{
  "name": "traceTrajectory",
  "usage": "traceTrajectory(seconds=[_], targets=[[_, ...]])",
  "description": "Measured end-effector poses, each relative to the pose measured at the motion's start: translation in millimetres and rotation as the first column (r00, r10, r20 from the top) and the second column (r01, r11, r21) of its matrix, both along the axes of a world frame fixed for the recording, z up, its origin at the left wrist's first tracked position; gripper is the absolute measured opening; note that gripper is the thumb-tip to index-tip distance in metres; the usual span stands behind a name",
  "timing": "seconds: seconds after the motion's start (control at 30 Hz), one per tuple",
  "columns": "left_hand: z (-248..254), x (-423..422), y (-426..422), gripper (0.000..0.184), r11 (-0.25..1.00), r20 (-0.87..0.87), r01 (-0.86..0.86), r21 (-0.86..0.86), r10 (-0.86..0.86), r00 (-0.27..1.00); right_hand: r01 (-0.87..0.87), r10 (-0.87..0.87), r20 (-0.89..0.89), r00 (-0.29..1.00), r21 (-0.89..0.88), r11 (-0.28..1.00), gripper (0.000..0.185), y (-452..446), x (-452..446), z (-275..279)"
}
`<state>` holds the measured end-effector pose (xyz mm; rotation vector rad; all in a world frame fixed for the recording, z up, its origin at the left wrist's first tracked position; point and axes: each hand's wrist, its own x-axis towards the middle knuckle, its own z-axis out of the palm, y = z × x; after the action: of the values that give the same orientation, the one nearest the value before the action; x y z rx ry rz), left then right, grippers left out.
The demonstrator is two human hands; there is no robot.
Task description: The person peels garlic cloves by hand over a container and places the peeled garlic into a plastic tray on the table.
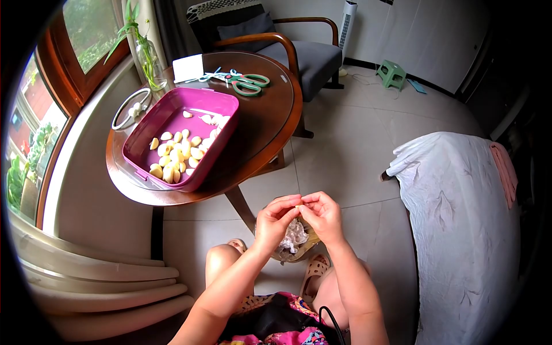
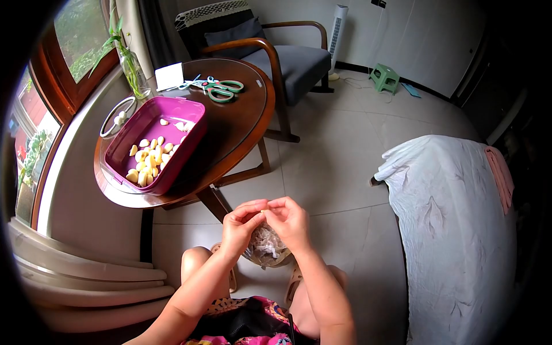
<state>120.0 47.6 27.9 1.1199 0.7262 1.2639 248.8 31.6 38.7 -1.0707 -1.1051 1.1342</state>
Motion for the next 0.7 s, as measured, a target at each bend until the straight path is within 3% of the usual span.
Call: traceTrajectory(seconds=[0.07, 0.17, 0.33, 0.43, 0.7], targets=[[2, -1, -1, 0.019, 1.000, 0.021, 0.014, -0.025, -0.013, 1.000, -0.007, 0.007, 0.010, 1.000, 0.004, 1.000, 0.011, 0, 1, -1], [5, -2, -1, 0.019, 0.995, 0.122, 0.058, -0.085, -0.047, 0.991, -0.032, 0.027, -0.149, 0.988, -0.033, 0.999, 0.012, -1, 2, 3], [6, -2, -1, 0.019, 0.992, 0.169, 0.060, -0.116, -0.039, 0.985, -0.040, 0.033, -0.160, 0.986, -0.040, 0.998, 0.008, 0, 1, 3], [1, -1, -1, 0.020, 0.999, -0.097, -0.020, 0.039, 0.023, 0.995, -0.022, 0.018, -0.113, 0.993, -0.028, 0.999, 0.007, 1, 2, -3], [1, -1, 0, 0.022, 0.973, 0.261, 0.110, -0.202, -0.055, 0.964, -0.027, 0.016, -0.152, 0.988, -0.066, 0.997, 0.008, 0, 0, 7]])
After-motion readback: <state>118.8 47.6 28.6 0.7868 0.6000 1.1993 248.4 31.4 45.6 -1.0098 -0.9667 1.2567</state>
